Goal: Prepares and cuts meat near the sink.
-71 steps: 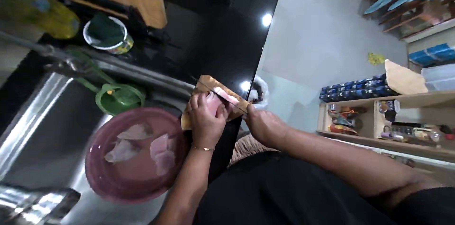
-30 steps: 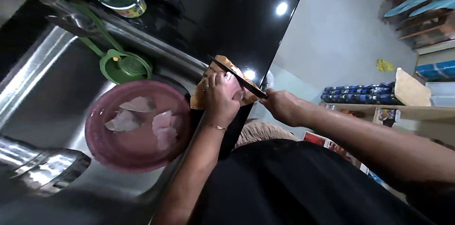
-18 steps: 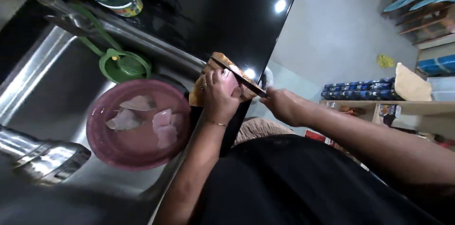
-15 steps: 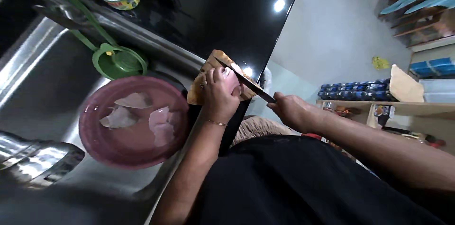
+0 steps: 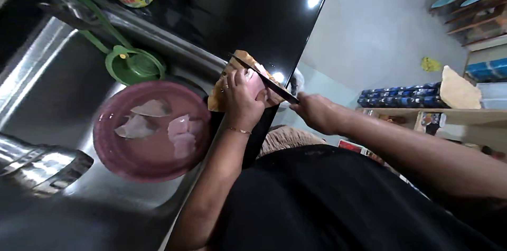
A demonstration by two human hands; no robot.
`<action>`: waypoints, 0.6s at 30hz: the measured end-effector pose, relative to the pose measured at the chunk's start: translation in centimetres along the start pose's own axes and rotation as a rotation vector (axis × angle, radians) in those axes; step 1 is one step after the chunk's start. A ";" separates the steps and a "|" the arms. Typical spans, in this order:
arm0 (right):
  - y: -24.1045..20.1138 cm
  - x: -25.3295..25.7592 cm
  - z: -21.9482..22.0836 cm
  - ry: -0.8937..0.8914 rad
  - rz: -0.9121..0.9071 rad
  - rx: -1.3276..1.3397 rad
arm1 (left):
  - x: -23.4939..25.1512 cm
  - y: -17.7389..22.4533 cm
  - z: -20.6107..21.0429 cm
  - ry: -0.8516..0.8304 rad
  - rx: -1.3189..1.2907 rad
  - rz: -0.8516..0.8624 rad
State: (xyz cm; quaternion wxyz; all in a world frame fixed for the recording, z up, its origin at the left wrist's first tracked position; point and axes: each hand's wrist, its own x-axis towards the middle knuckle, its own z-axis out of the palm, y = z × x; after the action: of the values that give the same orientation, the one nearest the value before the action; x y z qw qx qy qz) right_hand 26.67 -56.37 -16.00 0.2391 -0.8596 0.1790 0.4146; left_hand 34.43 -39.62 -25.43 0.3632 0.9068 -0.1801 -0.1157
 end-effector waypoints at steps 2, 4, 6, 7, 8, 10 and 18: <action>0.8 -1.1 -0.1 -0.063 0.040 -0.019 | 0.0 -0.2 0.2 0.001 -0.021 0.030; 0.7 -0.7 -0.1 -0.067 0.048 -0.015 | 0.1 -0.3 0.1 -0.001 -0.025 0.037; 0.4 0.3 0.1 -0.037 0.041 0.003 | 0.0 -0.3 0.1 0.001 -0.024 0.044; 0.1 1.0 0.2 -0.008 0.036 0.011 | 0.1 -0.3 0.1 0.003 -0.021 0.048; -0.4 1.7 0.2 0.018 0.031 0.018 | 0.1 -0.3 0.1 0.004 -0.015 0.051; -1.6 3.1 -0.3 0.020 -0.003 -0.010 | 0.1 -0.3 0.0 -0.008 0.002 0.038; 0.2 0.1 0.4 0.019 0.013 0.007 | 0.0 0.1 0.0 -0.001 -0.004 0.003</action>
State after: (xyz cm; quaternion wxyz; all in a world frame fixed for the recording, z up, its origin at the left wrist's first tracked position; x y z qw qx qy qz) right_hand 26.38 -56.33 -16.36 0.2376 -0.8615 0.1880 0.4075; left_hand 34.46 -39.69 -25.41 0.3652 0.9057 -0.1814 -0.1160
